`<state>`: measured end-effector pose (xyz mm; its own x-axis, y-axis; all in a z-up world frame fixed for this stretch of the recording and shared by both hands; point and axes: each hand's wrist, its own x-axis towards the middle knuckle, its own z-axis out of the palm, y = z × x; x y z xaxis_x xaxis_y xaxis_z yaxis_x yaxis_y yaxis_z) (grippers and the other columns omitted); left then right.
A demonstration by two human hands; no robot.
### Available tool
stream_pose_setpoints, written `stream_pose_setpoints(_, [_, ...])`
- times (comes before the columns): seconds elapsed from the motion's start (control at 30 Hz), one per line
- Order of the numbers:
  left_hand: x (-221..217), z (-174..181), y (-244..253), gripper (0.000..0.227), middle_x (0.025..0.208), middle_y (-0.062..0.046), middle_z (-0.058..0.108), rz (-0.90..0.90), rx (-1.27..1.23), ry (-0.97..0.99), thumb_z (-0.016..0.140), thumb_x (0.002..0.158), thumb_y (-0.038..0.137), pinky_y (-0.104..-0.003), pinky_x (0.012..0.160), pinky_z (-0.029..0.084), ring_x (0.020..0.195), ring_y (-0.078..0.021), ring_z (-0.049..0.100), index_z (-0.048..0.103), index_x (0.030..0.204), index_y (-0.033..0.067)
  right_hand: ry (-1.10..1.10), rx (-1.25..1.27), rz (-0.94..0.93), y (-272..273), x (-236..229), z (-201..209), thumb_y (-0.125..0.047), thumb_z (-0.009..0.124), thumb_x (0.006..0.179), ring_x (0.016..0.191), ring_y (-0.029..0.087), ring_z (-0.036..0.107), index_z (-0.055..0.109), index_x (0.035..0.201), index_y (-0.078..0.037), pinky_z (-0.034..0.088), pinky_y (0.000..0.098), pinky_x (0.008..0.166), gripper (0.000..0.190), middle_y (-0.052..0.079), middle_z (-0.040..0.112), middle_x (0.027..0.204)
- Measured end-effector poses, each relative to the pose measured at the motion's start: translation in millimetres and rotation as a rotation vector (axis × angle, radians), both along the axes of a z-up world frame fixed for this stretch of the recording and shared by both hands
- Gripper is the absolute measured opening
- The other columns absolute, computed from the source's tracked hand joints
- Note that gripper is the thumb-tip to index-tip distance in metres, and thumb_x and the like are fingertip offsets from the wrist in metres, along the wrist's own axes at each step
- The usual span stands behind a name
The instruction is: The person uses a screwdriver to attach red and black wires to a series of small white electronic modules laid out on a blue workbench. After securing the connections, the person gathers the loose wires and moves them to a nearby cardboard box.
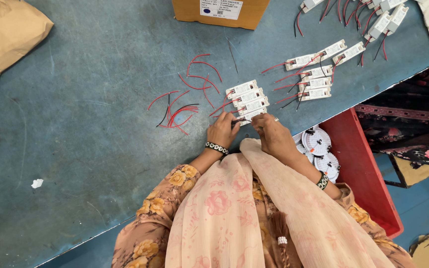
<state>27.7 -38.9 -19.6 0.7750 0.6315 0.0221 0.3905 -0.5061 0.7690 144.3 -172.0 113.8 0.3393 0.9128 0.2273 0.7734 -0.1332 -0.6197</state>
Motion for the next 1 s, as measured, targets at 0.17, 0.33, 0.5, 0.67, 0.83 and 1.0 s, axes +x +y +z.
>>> stream_pose_setpoints(0.17, [-2.5,8.1,23.3,0.028,0.094,-0.012,0.066,-0.037,-0.144,0.026,0.069,0.095,0.038,-0.048,0.069,0.053,0.084,-0.0369,0.067,0.070,0.095,0.0093,0.273,0.061,-0.110,-5.2,14.0,15.7,0.007,0.059,0.100,0.109,0.027,0.070,0.050,0.117,-0.002,0.058,0.0357,0.090,0.021,0.015,0.067,0.119])
stream_pose_setpoints(0.33, [-15.7,31.6,64.1,0.026,0.095,-0.013,0.064,0.038,-0.015,0.097,0.064,0.099,0.036,-0.049,0.067,0.051,0.082,-0.0377,0.066,0.074,0.102,0.0116,0.263,0.132,-0.203,-6.9,35.6,24.2,0.009,0.057,0.103,0.113,0.024,0.071,0.049,0.121,0.000,0.058,0.0339,0.097,0.021,0.016,0.069,0.119])
stream_pose_setpoints(0.5, [4.1,31.3,60.0,0.021,0.098,-0.015,0.061,-0.063,-0.035,-0.084,0.061,0.099,0.024,-0.045,0.071,0.053,0.081,-0.0351,0.065,0.075,0.109,0.0129,0.235,0.079,-0.207,1.8,38.9,23.5,0.009,0.058,0.102,0.110,0.025,0.072,0.050,0.122,0.001,0.058,0.0349,0.095,0.022,0.016,0.070,0.118])
stream_pose_setpoints(0.67, [26.7,0.1,27.9,0.019,0.096,-0.016,0.064,-0.126,-0.155,-0.143,0.067,0.095,0.020,-0.044,0.077,0.054,0.087,-0.0339,0.066,0.071,0.109,0.0085,0.203,0.062,-0.200,7.4,37.9,23.2,0.008,0.059,0.101,0.109,0.027,0.072,0.051,0.122,0.002,0.058,0.0349,0.092,0.023,0.017,0.069,0.116])
stream_pose_setpoints(0.83, [38.0,-20.0,29.7,0.016,0.097,-0.014,0.069,-0.072,-0.322,-0.110,0.073,0.088,0.016,-0.040,0.078,0.057,0.088,-0.0286,0.070,0.067,0.098,0.0051,0.187,0.077,-0.184,11.1,35.1,24.5,0.008,0.059,0.102,0.108,0.028,0.072,0.052,0.121,0.001,0.058,0.0357,0.092,0.022,0.017,0.068,0.116])
stream_pose_setpoints(1.0, [38.7,-17.8,31.9,0.016,0.095,-0.012,0.070,-0.055,-0.289,-0.113,0.074,0.088,0.014,-0.039,0.078,0.057,0.087,-0.0278,0.072,0.067,0.099,0.0058,0.189,0.053,-0.171,14.1,35.3,27.4,0.006,0.060,0.102,0.108,0.029,0.072,0.052,0.122,0.001,0.057,0.0358,0.091,0.021,0.017,0.068,0.114])
